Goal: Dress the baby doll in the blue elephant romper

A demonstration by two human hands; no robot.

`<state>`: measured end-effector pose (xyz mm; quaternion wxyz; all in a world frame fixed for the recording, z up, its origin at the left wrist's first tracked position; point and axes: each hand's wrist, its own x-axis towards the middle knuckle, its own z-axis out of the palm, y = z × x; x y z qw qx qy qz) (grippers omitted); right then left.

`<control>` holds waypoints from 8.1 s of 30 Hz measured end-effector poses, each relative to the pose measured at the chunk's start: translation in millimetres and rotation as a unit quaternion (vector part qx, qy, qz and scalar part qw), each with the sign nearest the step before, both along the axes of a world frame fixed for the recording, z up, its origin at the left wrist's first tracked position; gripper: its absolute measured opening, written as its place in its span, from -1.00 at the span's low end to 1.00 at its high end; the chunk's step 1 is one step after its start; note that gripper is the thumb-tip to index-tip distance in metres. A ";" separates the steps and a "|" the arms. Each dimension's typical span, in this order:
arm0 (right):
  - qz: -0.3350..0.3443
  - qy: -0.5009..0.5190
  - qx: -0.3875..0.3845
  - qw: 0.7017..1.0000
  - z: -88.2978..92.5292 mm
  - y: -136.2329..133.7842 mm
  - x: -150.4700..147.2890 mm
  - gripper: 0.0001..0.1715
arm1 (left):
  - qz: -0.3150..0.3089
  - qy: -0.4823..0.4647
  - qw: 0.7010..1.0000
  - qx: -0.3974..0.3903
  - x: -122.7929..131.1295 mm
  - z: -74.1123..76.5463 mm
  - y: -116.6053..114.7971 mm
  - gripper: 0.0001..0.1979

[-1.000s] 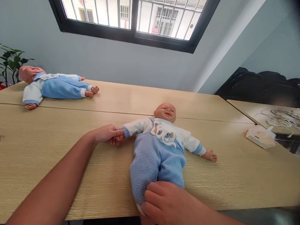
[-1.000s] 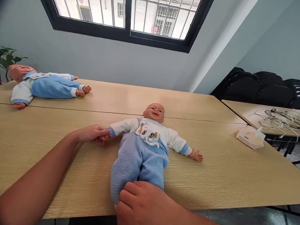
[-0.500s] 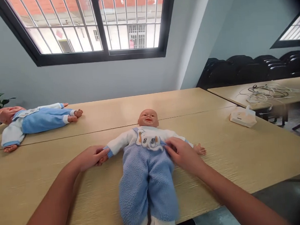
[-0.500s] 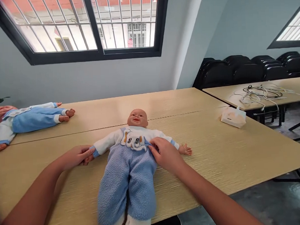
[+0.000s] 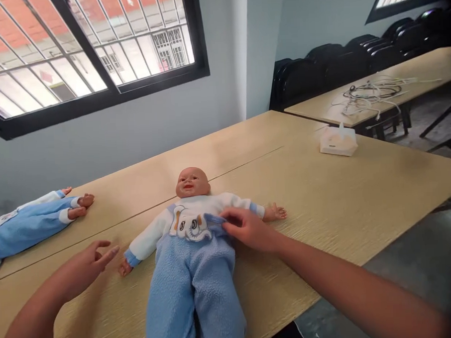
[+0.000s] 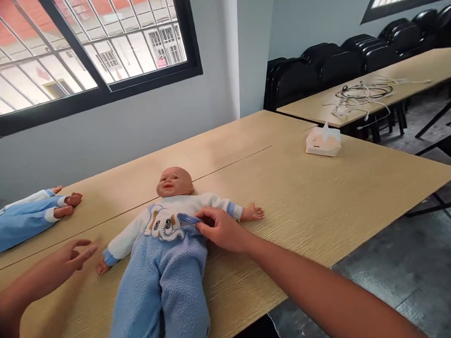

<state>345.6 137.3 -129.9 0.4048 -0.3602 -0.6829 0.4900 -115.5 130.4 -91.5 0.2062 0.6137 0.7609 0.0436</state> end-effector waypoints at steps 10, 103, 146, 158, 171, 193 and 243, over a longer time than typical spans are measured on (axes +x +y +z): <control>-0.164 -0.269 0.298 0.901 -5.3 -7.2 0.9 -0.78 | -0.457 -0.009 0.855 0.246 252.8 52.0 34.4 -0.45; 0.251 -0.069 -0.120 0.958 56.9 69.4 65.0 -0.55 | -0.544 -0.018 0.722 0.427 232.3 18.0 6.7 -0.68; 0.134 0.079 -0.109 0.982 33.2 62.0 21.2 -0.51 | -0.431 -0.092 0.838 0.322 267.9 21.3 -14.3 -0.71; 0.028 0.153 -0.170 0.973 25.9 61.3 4.6 -0.48 | -0.610 -0.162 0.719 0.293 249.0 58.2 -23.3 -0.80; 0.206 0.212 -0.328 0.897 11.7 65.0 11.3 -0.63 | -0.278 -0.298 0.824 0.394 199.4 68.2 3.8 -0.72; -0.100 -0.253 0.002 0.962 -3.6 59.9 -7.5 -0.67 | -0.261 -0.244 0.821 0.446 198.9 79.3 -6.4 -0.75; -0.164 -0.099 0.341 0.920 43.5 -8.8 -28.9 -0.87 | -0.331 -0.131 0.764 0.538 224.2 32.6 8.6 -0.67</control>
